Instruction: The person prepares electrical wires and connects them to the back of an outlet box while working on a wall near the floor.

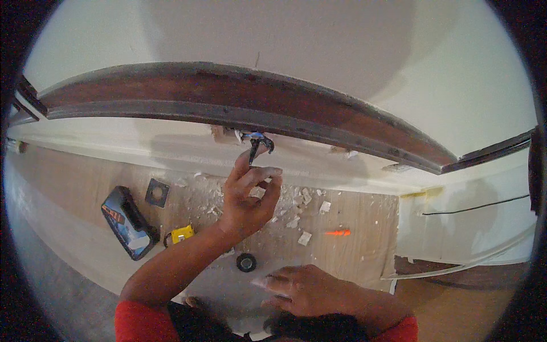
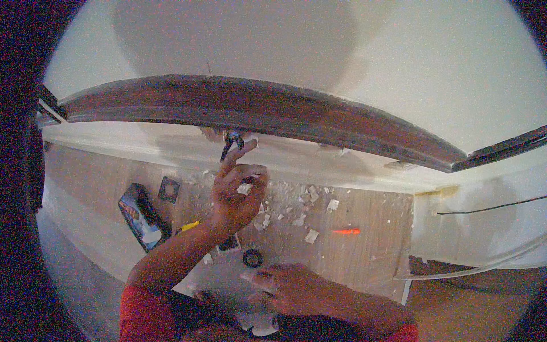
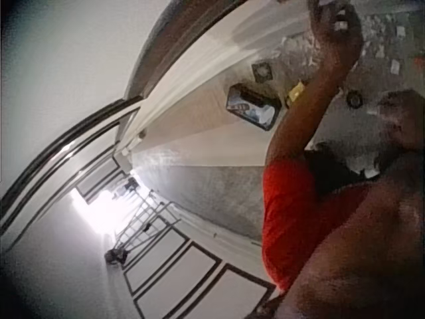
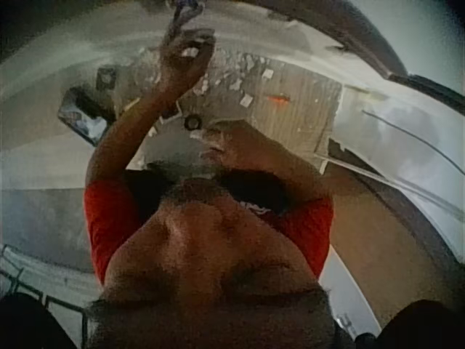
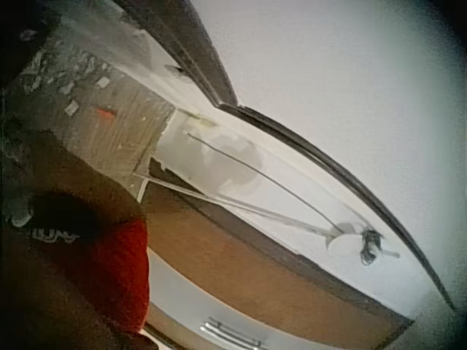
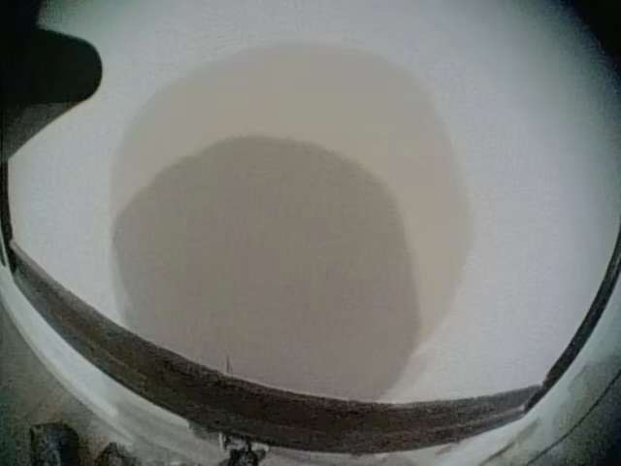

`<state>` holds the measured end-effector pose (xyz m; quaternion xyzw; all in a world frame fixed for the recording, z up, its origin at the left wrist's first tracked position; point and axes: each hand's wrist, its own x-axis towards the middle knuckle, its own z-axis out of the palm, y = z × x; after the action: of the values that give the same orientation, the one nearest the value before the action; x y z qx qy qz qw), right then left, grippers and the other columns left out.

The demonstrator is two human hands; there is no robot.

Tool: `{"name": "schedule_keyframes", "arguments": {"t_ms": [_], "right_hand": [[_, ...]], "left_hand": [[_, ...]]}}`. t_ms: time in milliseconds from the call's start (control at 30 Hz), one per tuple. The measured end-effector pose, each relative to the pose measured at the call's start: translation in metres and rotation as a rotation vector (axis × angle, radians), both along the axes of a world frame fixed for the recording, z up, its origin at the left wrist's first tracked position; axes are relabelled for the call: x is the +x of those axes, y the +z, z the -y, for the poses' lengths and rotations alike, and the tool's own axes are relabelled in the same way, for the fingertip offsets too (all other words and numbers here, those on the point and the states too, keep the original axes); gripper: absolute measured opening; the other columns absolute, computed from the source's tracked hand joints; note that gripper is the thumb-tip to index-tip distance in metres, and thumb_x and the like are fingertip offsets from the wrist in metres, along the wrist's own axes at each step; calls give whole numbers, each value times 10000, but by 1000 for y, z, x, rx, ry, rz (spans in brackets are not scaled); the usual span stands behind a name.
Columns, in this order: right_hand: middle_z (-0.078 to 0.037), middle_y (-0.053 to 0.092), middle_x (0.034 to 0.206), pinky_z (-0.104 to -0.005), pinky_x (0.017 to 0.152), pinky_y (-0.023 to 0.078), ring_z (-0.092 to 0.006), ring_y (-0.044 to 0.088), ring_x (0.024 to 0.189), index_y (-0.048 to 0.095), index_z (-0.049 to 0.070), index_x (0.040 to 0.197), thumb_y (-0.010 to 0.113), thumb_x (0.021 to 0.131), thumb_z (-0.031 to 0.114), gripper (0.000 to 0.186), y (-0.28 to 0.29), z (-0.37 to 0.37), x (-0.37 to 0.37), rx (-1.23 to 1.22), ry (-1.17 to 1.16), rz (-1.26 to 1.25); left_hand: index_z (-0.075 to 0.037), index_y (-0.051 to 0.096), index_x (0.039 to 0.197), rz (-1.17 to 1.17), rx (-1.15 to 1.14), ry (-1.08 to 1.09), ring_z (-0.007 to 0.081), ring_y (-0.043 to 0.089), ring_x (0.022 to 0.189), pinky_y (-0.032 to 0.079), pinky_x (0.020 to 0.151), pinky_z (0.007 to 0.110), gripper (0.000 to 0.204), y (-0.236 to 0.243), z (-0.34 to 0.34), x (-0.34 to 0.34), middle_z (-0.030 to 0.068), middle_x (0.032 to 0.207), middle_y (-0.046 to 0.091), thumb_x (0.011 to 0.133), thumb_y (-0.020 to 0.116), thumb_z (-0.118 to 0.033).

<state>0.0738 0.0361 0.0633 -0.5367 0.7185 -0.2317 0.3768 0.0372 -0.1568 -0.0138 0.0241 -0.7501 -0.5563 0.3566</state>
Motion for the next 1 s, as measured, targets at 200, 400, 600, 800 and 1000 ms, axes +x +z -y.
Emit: {"name": "schedule_keyframes", "arguments": {"t_ms": [200, 400, 600, 800, 1000], "right_hand": [[-178, 635, 1131, -471, 830, 538, -374, 643, 968, 522, 93, 1318, 529, 950, 375, 464, -4, 2, -6, 58, 25, 70], [-170, 653, 1028, -434, 788, 551, -344, 647, 921, 510, 76, 1317, 595, 919, 302, 466, -10, 3, -1, -30, 38, 34], [-188, 649, 1101, -451, 822, 537, -359, 644, 968, 521, 83, 1319, 589, 924, 341, 476, 2, 13, 2, 33, 45, 45], [-198, 648, 1107, -453, 864, 521, -375, 644, 968, 531, 81, 1319, 577, 928, 383, 496, 16, 15, 19, -23, 41, -37], [-211, 628, 1145, -464, 898, 503, -393, 625, 1011, 537, 82, 1317, 552, 939, 406, 498, 30, 10, 38, 52, 51, -112]], "left_hand": [[-33, 673, 963, 90, 11, -7, 182, 657, 916, 554, 610, 241, 204, -14, 7, -4, 180, 1178, 582, 785, 666, 65], [-31, 670, 979, 121, 11, -29, 173, 652, 841, 561, 596, 245, 220, -17, 7, -3, 154, 1159, 603, 779, 669, 63], [-39, 662, 994, 248, 372, -135, 207, 682, 773, 564, 615, 312, 132, -21, 14, 13, 132, 1089, 643, 899, 627, -124], [-60, 581, 1189, 359, 1140, -343, 187, 628, 664, 528, 585, 333, 443, 5, 43, 3, 83, 903, 651, 978, 499, -441], [-113, 543, 1133, 225, 1350, -469, 162, 626, 673, 550, 634, 351, 254, 24, 61, -11, 37, 868, 647, 945, 603, -274]]}}
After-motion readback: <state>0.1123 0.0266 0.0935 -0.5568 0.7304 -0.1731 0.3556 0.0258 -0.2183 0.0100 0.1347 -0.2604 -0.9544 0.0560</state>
